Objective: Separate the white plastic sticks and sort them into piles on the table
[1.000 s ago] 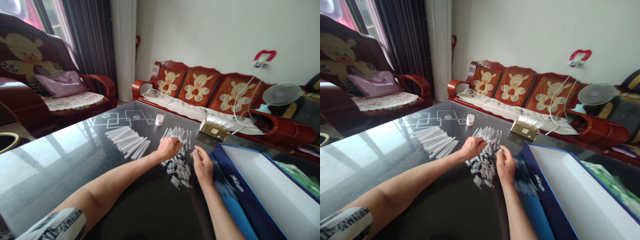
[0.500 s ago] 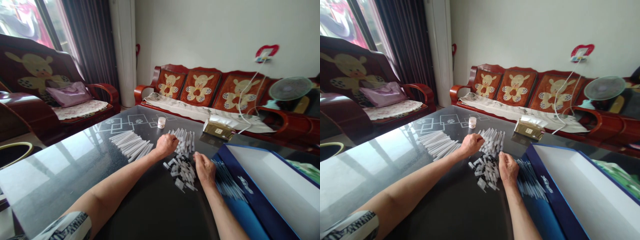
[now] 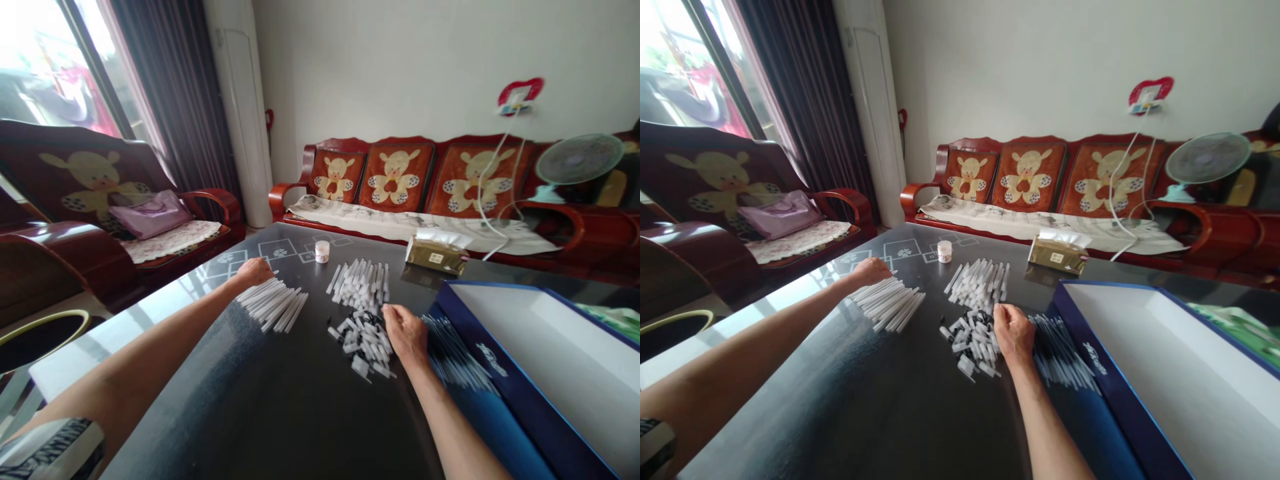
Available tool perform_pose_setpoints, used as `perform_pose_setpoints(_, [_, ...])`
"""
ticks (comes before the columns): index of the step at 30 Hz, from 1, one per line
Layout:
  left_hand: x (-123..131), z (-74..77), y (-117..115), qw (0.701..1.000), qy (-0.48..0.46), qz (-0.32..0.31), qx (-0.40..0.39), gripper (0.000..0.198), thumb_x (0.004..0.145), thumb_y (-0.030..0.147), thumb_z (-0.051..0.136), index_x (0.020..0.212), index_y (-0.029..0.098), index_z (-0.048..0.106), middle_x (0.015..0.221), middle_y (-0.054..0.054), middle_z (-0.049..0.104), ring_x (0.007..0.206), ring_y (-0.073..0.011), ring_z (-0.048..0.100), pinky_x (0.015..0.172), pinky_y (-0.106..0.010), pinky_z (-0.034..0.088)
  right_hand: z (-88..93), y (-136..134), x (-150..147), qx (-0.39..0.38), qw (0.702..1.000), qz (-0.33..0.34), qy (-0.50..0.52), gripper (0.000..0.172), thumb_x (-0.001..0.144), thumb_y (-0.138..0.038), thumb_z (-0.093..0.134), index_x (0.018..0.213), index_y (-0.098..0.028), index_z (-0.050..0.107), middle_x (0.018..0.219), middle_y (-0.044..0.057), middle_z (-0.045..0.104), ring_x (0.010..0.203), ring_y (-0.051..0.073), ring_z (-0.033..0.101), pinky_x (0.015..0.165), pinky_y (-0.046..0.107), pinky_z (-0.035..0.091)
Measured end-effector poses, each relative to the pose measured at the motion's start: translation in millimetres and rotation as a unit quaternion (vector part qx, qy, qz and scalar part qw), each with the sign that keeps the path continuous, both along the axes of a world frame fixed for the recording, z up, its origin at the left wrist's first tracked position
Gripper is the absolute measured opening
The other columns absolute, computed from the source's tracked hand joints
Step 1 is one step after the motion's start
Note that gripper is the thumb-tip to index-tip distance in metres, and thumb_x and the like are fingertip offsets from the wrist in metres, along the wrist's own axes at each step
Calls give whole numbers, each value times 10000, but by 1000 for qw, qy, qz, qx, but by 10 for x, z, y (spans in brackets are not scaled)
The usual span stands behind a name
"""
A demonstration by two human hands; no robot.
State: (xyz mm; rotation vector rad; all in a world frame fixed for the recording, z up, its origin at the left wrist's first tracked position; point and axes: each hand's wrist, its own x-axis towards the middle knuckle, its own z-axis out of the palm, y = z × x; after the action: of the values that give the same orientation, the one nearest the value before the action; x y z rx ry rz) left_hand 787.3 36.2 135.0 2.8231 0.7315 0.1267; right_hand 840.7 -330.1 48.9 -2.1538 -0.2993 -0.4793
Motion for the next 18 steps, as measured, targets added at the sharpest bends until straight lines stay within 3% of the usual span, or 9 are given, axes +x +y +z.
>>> perform_pose_setpoints(4, [-29, -24, 126, 996, -38, 26, -70, 135, 698, 243, 606, 712, 153, 706, 659, -45, 675, 736, -199, 656, 643, -245, 497, 3, 0, -2, 0, 1000, 4, -1, 449, 785, -500, 412, 780, -169, 716, 770, 106, 718, 741, 237, 647, 639, 290, 427])
perform_pose_setpoints(8, [-35, 17, 220, 977, -134, 60, -157, 328, 746, 226, 575, 1053, 131, 642, 606, -4, 645, 545, -123, 619, 511, -195, 473, 1, -6, 3, 2, 1000, 10, -10, 452, 789, -501, 412, 774, -169, 718, 768, 107, 720, 733, 236, 645, 630, 291, 429])
perform_pose_setpoints(10, [-52, 25, 265, 963, -182, 70, -188, 386, 748, 227, 596, 1119, 122, 594, 643, -1, 657, 535, -101, 618, 507, -175, 473, 0, -8, 6, 1, 1000, 12, -13, 450, 788, -502, 412, 767, -173, 718, 765, 105, 720, 726, 236, 643, 627, 293, 427])
perform_pose_setpoints(15, [-190, -93, 382, 940, -240, 91, -224, 266, 716, 315, 647, 906, 130, 623, 642, 4, 665, 565, -106, 636, 509, -169, 467, 10, 0, 0, 0, 1000, 9, -2, 455, 784, -502, 404, 771, -172, 717, 765, 104, 717, 722, 236, 641, 625, 295, 424])
perform_pose_setpoints(18, [-329, -202, 421, 947, -241, 93, -192, 226, 684, 357, 660, 796, 163, 633, 617, 15, 670, 583, -115, 629, 534, -182, 457, 17, 6, -8, -3, 1000, 8, 3, 456, 787, -503, 399, 775, -175, 715, 759, 98, 714, 721, 231, 638, 625, 290, 419])
